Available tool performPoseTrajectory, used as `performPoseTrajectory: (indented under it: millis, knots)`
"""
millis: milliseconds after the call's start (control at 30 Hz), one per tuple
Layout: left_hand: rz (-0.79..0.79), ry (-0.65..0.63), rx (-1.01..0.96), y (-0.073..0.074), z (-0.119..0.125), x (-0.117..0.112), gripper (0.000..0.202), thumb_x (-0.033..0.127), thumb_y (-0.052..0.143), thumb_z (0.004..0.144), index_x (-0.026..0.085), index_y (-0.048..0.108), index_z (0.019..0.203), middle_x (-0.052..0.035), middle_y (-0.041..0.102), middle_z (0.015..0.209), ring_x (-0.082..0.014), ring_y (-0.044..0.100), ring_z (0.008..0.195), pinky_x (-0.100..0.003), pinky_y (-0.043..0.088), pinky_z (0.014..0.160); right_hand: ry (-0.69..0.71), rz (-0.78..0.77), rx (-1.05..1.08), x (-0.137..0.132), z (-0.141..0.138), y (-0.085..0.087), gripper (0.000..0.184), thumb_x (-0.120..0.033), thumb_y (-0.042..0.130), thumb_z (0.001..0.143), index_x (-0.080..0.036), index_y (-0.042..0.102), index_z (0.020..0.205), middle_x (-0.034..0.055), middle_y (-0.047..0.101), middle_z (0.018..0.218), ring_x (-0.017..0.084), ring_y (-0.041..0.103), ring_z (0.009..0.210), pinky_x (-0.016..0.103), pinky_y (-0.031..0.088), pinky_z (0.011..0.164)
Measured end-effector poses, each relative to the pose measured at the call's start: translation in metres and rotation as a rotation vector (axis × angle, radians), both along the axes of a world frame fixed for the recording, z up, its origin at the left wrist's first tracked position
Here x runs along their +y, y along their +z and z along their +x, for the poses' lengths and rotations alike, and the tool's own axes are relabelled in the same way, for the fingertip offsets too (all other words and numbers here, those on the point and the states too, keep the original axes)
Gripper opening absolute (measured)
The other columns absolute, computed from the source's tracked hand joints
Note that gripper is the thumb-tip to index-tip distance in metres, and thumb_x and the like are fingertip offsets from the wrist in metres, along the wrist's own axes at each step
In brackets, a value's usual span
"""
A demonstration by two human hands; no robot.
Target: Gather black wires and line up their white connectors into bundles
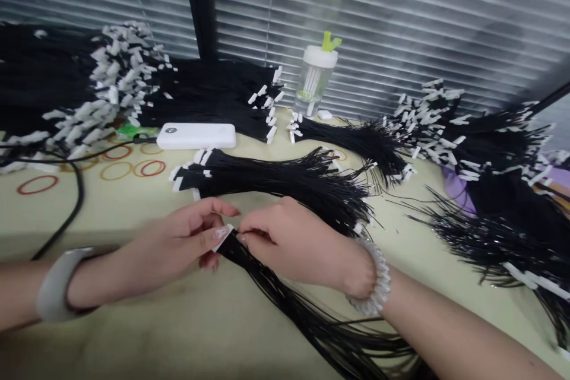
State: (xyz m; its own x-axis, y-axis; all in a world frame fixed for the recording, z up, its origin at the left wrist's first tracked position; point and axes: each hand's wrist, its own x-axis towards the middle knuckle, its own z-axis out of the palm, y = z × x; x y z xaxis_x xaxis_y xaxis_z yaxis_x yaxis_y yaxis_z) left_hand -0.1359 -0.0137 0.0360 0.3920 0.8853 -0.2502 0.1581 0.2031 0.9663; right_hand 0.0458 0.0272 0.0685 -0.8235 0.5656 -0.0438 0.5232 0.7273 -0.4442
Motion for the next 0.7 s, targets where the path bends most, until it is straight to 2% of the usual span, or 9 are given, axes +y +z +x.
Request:
performPoseTrajectory:
  millis: [167, 333, 533, 567, 600, 633, 700]
  knots:
    - [0.016, -0.003, 0.018, 0.0, 0.001, 0.001, 0.021, 0.034, 0.04, 0.083, 0.019, 0.041, 0.098, 0.0055, 0.044, 0.067, -0.0058, 0.049, 0.055, -0.019, 0.04, 0.054, -0.057, 0.085, 0.006, -0.006, -0.003, -0.002, 0.018, -0.014, 0.041, 0.073, -0.013, 0.044, 0.055, -0.005, 0.028, 0.048, 0.004, 0.02, 0.048, 0.019, 0.021, 0.05]
    - [0.027, 0.013, 0.039, 0.003, 0.002, -0.002, 0.021, 0.034, 0.041, 0.082, 0.018, 0.044, 0.095, 0.0044, 0.047, 0.068, -0.0062, 0.047, 0.054, -0.019, 0.04, 0.053, -0.127, 0.111, -0.006, -0.009, -0.002, -0.002, 0.01, -0.01, 0.043, 0.066, -0.014, 0.046, 0.058, -0.0044, 0.04, 0.051, 0.004, 0.027, 0.05, 0.02, 0.022, 0.053]
    - [0.054, 0.038, 0.091, 0.005, 0.001, -0.002, 0.025, 0.037, 0.042, 0.081, 0.018, 0.049, 0.095, 0.0047, 0.05, 0.058, -0.008, 0.049, 0.054, -0.019, 0.04, 0.053, -0.181, 0.014, -0.064, 0.005, 0.015, 0.018, 0.012, -0.012, 0.042, 0.069, -0.015, 0.051, 0.062, -0.0027, 0.048, 0.055, 0.004, 0.035, 0.048, 0.018, 0.024, 0.047]
    - [0.056, 0.03, 0.095, 0.005, 0.001, -0.002, 0.024, 0.037, 0.043, 0.081, 0.017, 0.05, 0.093, 0.0045, 0.05, 0.057, -0.0079, 0.05, 0.054, -0.019, 0.04, 0.053, -0.156, -0.06, -0.093, 0.008, 0.021, 0.023, 0.011, -0.014, 0.043, 0.071, -0.015, 0.051, 0.064, -0.003, 0.048, 0.053, 0.004, 0.037, 0.046, 0.017, 0.025, 0.044]
    - [0.059, 0.022, 0.099, 0.005, 0.001, -0.002, 0.023, 0.036, 0.043, 0.081, 0.017, 0.05, 0.09, 0.0043, 0.05, 0.057, -0.0078, 0.05, 0.054, -0.019, 0.04, 0.053, -0.115, -0.198, -0.118, 0.011, 0.026, 0.027, 0.01, -0.016, 0.045, 0.073, -0.015, 0.052, 0.067, -0.0033, 0.049, 0.053, 0.004, 0.041, 0.044, 0.016, 0.027, 0.042]
    - [0.061, 0.016, 0.1, 0.005, 0.001, -0.003, 0.021, 0.036, 0.043, 0.081, 0.017, 0.051, 0.087, 0.004, 0.051, 0.057, -0.0077, 0.05, 0.054, -0.018, 0.039, 0.053, -0.058, -0.405, -0.135, 0.013, 0.031, 0.032, 0.008, -0.018, 0.047, 0.074, -0.015, 0.054, 0.072, -0.0031, 0.051, 0.054, 0.005, 0.046, 0.045, 0.015, 0.032, 0.042]
    - [0.061, 0.012, 0.098, 0.005, 0.002, -0.004, 0.019, 0.034, 0.043, 0.08, 0.017, 0.05, 0.082, 0.0033, 0.053, 0.058, -0.0076, 0.05, 0.054, -0.018, 0.04, 0.053, 0.073, -0.926, -0.126, 0.017, 0.041, 0.036, 0.014, -0.023, 0.047, 0.077, -0.015, 0.054, 0.087, -0.0002, 0.056, 0.063, 0.01, 0.057, 0.053, 0.018, 0.043, 0.047]
